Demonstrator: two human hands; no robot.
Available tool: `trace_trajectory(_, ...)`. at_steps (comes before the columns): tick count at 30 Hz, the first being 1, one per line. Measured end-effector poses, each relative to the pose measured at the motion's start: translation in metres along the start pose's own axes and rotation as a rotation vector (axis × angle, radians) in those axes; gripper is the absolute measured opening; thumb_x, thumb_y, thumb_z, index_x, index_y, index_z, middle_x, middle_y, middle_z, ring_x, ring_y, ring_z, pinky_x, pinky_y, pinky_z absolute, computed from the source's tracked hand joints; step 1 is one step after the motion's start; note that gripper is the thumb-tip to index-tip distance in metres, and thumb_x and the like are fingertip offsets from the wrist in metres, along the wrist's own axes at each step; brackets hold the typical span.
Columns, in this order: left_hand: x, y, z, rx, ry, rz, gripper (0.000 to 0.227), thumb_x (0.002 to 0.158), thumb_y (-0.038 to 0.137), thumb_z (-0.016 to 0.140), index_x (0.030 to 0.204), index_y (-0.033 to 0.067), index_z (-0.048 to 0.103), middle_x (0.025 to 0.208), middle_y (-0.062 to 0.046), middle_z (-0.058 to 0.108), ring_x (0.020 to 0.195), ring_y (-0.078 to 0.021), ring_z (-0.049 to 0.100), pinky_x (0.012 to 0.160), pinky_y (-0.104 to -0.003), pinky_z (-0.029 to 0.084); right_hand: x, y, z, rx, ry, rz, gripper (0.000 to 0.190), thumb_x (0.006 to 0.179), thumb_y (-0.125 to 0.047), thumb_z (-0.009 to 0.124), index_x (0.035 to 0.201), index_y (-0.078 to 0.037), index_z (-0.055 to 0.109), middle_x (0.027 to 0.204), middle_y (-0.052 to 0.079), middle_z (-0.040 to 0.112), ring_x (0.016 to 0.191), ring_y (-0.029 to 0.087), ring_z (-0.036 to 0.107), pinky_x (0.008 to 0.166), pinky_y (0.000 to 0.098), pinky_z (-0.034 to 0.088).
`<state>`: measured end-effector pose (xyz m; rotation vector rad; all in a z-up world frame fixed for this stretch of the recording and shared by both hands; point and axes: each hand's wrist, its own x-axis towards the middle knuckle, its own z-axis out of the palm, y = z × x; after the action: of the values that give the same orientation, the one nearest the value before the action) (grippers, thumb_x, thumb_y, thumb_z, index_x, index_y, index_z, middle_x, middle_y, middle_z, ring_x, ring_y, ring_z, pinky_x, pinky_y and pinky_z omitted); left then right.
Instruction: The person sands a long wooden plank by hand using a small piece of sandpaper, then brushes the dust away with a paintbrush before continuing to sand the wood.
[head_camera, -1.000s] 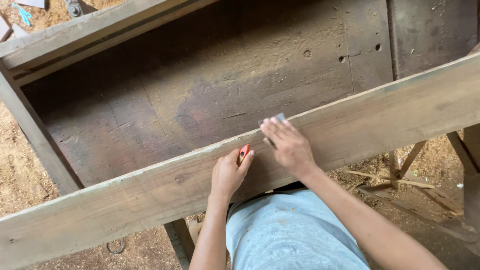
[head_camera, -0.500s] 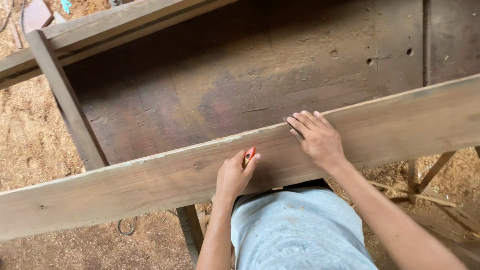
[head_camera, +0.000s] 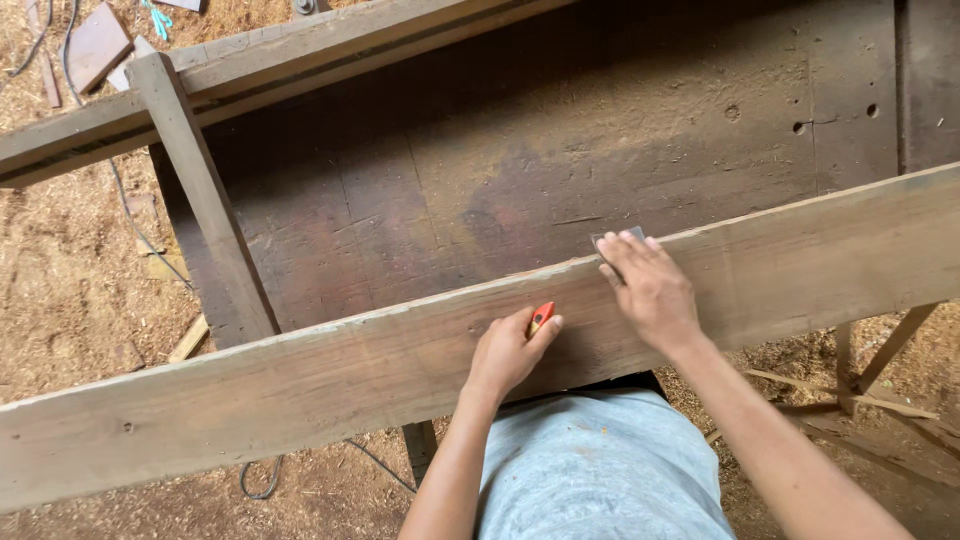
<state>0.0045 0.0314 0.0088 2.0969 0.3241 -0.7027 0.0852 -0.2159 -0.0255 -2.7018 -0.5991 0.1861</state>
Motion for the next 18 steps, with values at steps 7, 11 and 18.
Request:
trace_trajectory(7,0.002,0.003,-0.007,-0.027,-0.026,0.048,0.052,0.092,0.055,0.061,0.080,0.0053,0.065,0.075,-0.022,0.068,0.076,-0.0423,0.067,0.069,-0.053,0.050,0.022,-0.033,-0.034,-0.081,-0.157,0.329,0.036,0.109,-0.033,0.044,0.134,-0.020,0.066,0.141,0.002,0.065,0.132,0.019,0.057,0.119,0.0441,0.040)
trace_trajectory(11,0.005,-0.001,-0.010,-0.024,-0.088,0.041,0.052,0.094,0.053,0.060,0.079,0.0033,0.063,0.076,-0.023,0.068,0.077,-0.0425,0.066,0.071,-0.054,0.050,0.012,-0.056,-0.027,0.062,-0.110,0.089,0.041,0.104,-0.034,0.045,0.135,-0.015,0.065,0.140,0.007,0.066,0.131,0.024,0.057,0.113,0.0443,0.044)
trace_trajectory(18,0.005,0.001,-0.017,-0.039,-0.162,-0.005,0.052,0.093,0.053,0.061,0.079,0.0032,0.063,0.076,-0.023,0.069,0.077,-0.0419,0.067,0.071,-0.053,0.050,0.004,-0.053,-0.007,-0.089,-0.022,0.228,0.028,0.115,-0.024,0.051,0.138,-0.012,0.063,0.145,0.008,0.062,0.137,0.023,0.056,0.123,0.0470,0.037)
